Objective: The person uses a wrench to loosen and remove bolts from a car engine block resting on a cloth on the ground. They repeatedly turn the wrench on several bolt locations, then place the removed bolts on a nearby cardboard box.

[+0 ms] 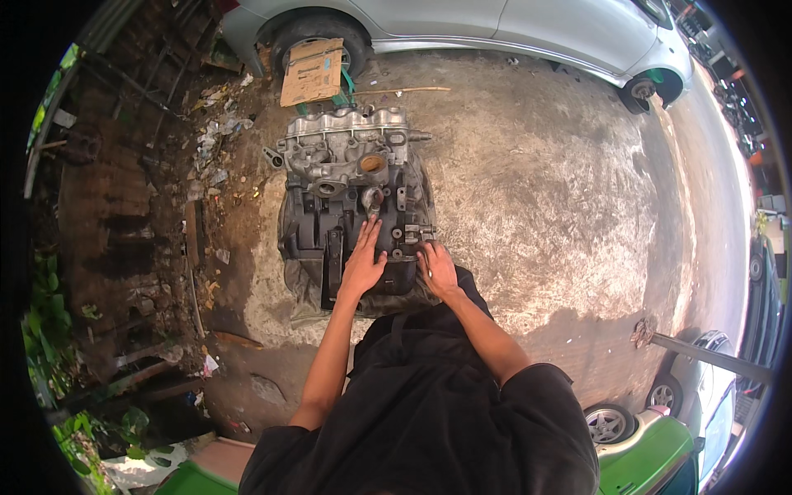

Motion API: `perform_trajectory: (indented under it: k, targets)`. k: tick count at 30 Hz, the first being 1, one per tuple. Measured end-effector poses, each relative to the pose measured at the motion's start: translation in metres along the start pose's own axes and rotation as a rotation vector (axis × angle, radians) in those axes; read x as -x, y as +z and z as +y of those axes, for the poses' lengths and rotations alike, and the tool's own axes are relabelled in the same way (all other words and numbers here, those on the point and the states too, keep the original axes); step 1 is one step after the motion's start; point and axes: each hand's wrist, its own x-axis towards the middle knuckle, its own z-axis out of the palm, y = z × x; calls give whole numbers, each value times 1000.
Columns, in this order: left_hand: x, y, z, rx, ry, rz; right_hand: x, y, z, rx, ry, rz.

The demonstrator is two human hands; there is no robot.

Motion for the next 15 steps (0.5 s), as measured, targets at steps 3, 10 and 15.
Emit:
perform_trajectory:
  k: [3, 10, 15]
  targets:
    - [0, 0, -1, 29, 1, -5, -2, -1, 13, 52, 72, 35]
    - [0, 4, -5, 78, 27, 24, -24, -21, 35, -178, 219, 141]
    - [0, 2, -4, 76, 20, 19, -43, -23, 44, -656, 387, 286]
